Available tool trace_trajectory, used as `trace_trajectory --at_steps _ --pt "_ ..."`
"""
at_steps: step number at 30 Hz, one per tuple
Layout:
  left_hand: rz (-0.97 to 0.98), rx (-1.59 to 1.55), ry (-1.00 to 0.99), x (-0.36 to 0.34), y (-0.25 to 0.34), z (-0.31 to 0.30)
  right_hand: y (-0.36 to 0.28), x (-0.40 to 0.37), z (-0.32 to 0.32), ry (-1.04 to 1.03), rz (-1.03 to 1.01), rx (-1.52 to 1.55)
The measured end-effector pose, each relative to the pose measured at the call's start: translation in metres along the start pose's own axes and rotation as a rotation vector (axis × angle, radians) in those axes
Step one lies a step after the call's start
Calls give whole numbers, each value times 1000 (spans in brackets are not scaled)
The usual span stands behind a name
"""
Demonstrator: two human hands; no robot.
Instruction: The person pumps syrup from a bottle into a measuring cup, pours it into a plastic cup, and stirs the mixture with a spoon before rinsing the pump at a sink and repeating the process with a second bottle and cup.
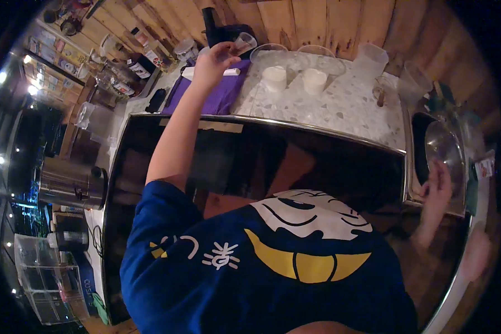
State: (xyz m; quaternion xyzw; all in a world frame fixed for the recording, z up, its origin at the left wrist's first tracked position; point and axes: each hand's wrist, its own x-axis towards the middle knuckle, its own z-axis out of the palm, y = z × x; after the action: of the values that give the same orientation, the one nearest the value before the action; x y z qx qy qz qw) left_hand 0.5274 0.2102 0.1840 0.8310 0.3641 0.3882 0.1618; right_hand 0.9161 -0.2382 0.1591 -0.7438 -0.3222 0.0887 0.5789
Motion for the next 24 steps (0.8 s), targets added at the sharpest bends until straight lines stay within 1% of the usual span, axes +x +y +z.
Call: trace_trajectory --at_steps 2,5,6,8,9,11,14,15,18,21,24 --pt "94 101 -48 8 10 -4 -13 -5 32 -45 -240 -108" --pt "211 254 -109 20 23 -9 -41 -14 64 -140 29 -201" --pt "245 307 -127 22 25 -9 -41 -12 73 -159 -90 -184" --pt "361 331 -96 27 26 -8 -36 -7 95 -201 -329 -146" --pt "419 343 -80 29 26 -8 -45 -7 103 -230 -321 -184" --pt "428 343 -95 33 25 -8 -69 -8 121 -285 -305 -259" --pt "486 333 -88 39 25 -8 -79 -8 156 -231 -407 -90" --pt "511 329 -77 41 24 -9 -74 -5 169 -210 -467 27" --pt "532 325 -74 46 29 -11 -74 7 197 -227 -407 -37" --pt "533 374 -40 47 37 -14 -78 16 218 -166 -507 -49" --pt "507 350 -43 52 30 -13 -90 23 232 -185 -583 -37"
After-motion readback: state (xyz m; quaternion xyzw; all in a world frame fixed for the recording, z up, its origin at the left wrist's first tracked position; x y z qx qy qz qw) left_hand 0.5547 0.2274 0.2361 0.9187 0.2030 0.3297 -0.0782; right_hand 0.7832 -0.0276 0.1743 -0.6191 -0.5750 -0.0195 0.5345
